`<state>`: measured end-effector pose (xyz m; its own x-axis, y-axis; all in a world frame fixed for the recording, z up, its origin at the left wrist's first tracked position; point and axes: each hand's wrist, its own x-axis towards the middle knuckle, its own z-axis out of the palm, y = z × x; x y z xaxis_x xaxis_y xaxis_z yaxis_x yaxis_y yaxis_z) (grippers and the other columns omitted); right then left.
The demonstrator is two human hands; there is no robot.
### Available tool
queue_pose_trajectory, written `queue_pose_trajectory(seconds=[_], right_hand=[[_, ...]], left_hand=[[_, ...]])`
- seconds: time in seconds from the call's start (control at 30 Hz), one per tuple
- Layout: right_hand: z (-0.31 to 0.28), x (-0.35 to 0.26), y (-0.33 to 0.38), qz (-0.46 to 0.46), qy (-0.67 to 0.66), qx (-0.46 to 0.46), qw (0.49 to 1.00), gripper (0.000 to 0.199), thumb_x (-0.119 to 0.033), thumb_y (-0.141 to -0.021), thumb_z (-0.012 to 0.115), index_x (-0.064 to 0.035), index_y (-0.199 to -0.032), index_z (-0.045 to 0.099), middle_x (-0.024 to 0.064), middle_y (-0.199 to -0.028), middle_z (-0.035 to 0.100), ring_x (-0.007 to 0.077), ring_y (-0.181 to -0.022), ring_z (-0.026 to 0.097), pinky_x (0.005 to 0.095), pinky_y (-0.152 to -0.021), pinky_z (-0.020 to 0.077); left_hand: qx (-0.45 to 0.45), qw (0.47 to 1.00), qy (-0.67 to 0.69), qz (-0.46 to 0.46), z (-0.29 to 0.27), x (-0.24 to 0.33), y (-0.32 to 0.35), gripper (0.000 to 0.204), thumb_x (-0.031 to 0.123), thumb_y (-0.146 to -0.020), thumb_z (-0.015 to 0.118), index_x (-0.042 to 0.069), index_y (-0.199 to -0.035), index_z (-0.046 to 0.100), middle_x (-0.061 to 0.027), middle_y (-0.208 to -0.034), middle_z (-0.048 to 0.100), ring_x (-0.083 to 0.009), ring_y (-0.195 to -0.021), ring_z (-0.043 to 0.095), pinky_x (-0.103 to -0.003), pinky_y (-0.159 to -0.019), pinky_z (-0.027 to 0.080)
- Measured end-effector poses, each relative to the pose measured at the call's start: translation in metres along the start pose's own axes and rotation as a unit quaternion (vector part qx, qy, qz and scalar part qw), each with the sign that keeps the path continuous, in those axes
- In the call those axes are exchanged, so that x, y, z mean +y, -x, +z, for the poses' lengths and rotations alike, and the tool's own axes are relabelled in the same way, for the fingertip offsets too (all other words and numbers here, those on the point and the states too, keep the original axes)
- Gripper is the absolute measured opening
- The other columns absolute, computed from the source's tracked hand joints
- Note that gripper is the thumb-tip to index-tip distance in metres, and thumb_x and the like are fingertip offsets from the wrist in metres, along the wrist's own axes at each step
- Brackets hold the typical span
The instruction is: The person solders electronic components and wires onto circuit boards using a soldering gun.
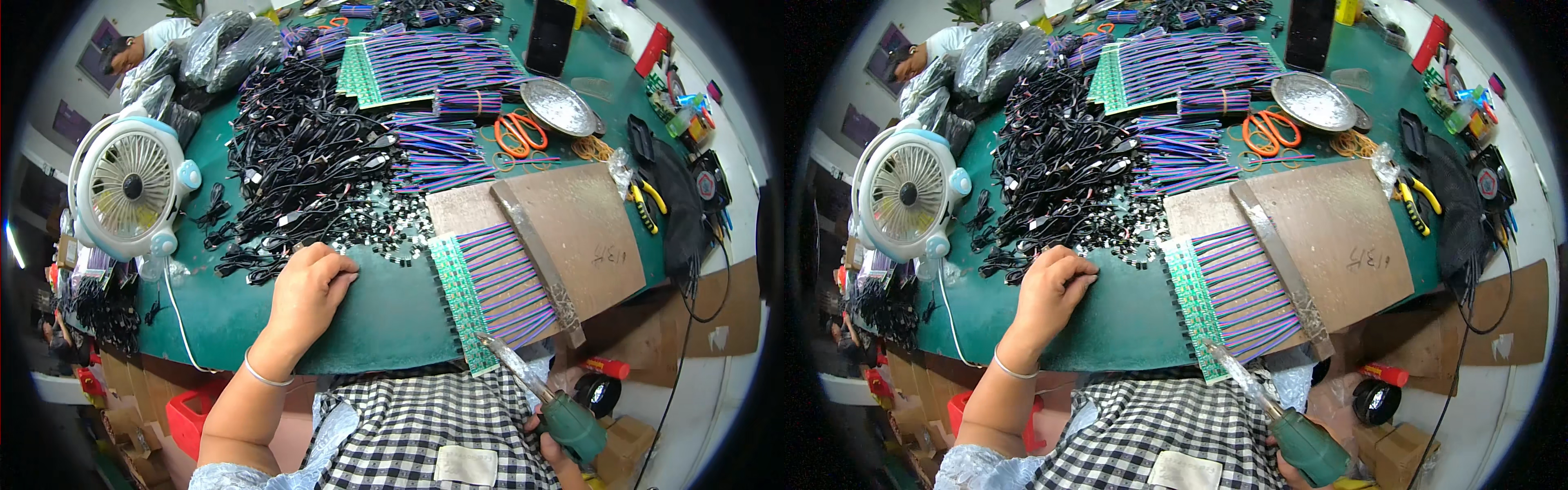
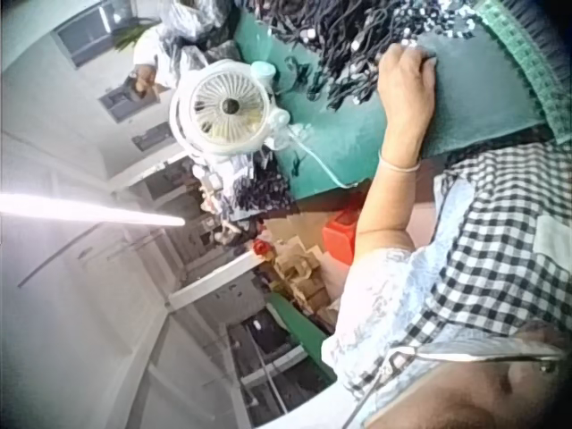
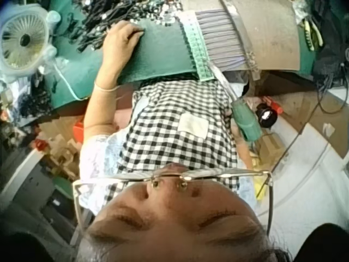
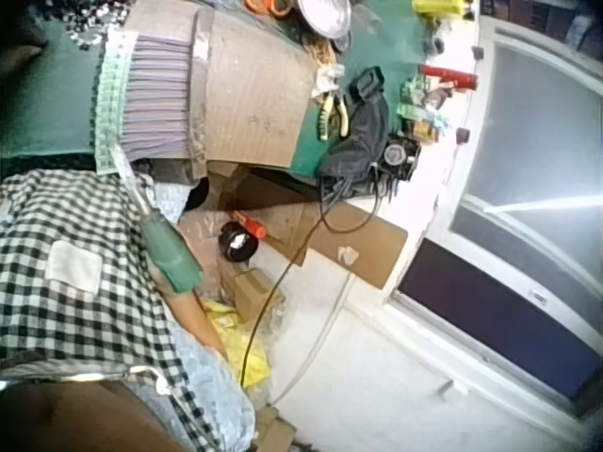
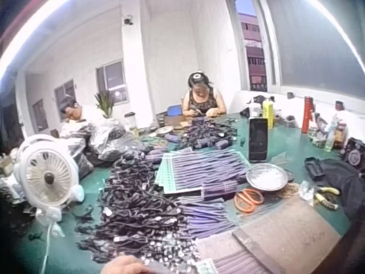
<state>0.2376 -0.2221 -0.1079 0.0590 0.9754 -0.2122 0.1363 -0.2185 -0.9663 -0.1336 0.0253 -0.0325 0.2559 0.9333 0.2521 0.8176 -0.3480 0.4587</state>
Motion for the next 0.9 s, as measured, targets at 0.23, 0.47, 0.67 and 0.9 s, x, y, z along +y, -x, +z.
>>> queue_pose_trajectory(seconds=[0.23,0.47,0.67,0.9], right_hand=[[0.014,-0.042,-0.021,-0.109,0.171,0.008,0.979,0.028,-0.013,-0.072,0.071,-0.0010,-0.097,0.065,0.0117,-0.092,0.066,0.0269,-0.083,0.065,0.0356,-0.076,0.0522],[0.013,-0.020,-0.005,-0.122,0.150,-0.004,0.981,0.042,-0.029,-0.068,0.073,0.0000,-0.097,0.065,0.0118,-0.093,0.067,0.0264,-0.083,0.066,0.0335,-0.075,0.0534],[0.008,-0.034,-0.003,-0.037,0.063,0.008,0.997,0.040,-0.031,-0.071,0.073,-0.0005,-0.096,0.066,0.0106,-0.091,0.067,0.0262,-0.084,0.066,0.0336,-0.077,0.0532],[0.004,-0.042,0.001,-0.047,0.121,-0.038,0.991,0.052,-0.039,-0.076,0.072,0.0021,-0.106,0.061,0.0084,-0.092,0.068,0.0213,-0.084,0.067,0.0304,-0.077,0.0526]], left_hand=[[-0.035,0.991,0.050,0.118,0.006,0.043,0.019,0.019,0.000,-0.068,0.069,0.008,-0.083,0.062,-0.0066,-0.080,0.061,-0.0273,-0.076,0.059,-0.038,-0.068,0.048],[-0.066,0.955,0.136,0.256,0.044,0.089,0.040,0.032,0.001,-0.060,0.072,0.009,-0.090,0.064,-0.0039,-0.083,0.061,-0.0227,-0.072,0.059,-0.035,-0.062,0.046],[-0.098,0.951,0.087,0.282,0.044,0.091,0.042,0.022,0.008,-0.072,0.062,0.006,-0.094,0.065,-0.0040,-0.089,0.059,-0.0204,-0.079,0.058,-0.034,-0.069,0.046],[-0.060,0.957,0.107,0.263,0.049,0.087,0.042,0.022,0.008,-0.070,0.066,0.005,-0.092,0.064,-0.0034,-0.086,0.060,-0.0201,-0.077,0.058,-0.034,-0.069,0.047]])
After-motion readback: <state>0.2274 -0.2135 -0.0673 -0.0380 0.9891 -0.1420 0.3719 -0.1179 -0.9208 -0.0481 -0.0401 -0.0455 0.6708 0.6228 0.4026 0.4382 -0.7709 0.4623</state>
